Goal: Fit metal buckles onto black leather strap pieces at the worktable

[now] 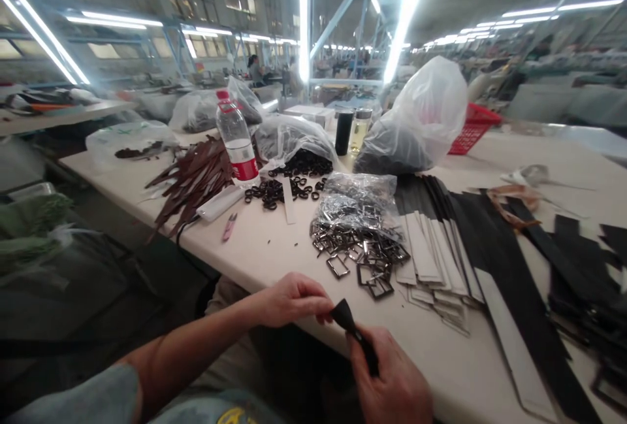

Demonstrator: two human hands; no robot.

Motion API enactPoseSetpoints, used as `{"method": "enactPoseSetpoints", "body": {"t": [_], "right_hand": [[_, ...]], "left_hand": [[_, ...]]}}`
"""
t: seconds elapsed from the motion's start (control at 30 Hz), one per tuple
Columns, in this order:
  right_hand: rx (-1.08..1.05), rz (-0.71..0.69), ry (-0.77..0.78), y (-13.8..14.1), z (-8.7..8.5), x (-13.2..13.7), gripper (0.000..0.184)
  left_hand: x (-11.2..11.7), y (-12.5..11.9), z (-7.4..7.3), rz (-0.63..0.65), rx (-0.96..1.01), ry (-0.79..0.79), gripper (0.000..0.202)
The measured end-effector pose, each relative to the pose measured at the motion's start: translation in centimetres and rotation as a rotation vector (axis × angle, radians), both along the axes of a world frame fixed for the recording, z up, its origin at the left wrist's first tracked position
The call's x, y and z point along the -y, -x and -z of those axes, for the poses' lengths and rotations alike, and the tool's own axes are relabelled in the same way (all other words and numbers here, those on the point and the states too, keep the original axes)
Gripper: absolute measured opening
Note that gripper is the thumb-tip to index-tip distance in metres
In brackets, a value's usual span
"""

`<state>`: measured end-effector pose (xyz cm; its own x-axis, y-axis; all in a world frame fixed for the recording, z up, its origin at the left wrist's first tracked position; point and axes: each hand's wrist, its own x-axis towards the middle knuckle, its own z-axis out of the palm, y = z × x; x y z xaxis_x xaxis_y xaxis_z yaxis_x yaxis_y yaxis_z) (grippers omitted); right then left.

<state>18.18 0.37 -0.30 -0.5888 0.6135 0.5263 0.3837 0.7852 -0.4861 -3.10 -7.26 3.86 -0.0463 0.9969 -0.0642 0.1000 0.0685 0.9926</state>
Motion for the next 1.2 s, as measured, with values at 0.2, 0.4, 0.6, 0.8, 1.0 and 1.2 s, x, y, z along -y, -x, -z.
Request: {"method": "enactPoseSetpoints", "body": {"t": [0.2, 0.4, 0.6, 0.8, 1.0, 1.2], "right_hand": [[0.035, 0.216, 0.096, -0.6, 1.3, -2.3, 0.047], [0.080, 0.245, 0.212, -0.8, 2.3, -2.9, 0.042], [0.067, 0.272, 0.186, -0.7, 2.4, -2.7, 0.042], [0.065, 0.269, 0.194, -0.6, 2.4, -2.4, 0.040], [0.048, 0.244, 0.181, -0.5, 2.3, -2.6, 0.036], [0.005, 0.242, 0.150, -0.3, 1.9, -2.1, 0.035]], "left_hand": [[-2.3, 11.9, -0.3, -0.562, -0.897, 0.064, 0.020], [-4.0, 19.1, 0.8, -0.740, -1.017, 0.183, 0.016], [-4.7, 20.0, 1.5, -0.818, -0.867, 0.178, 0.009], [-4.8, 19.9, 2.2, -0.857, -0.419, 0.082, 0.012], [-5.6, 18.2, 2.1, -0.814, 0.157, 0.018, 0.014], [-5.6, 13.0, 1.1, -0.695, 0.490, 0.034, 0.009]]}}
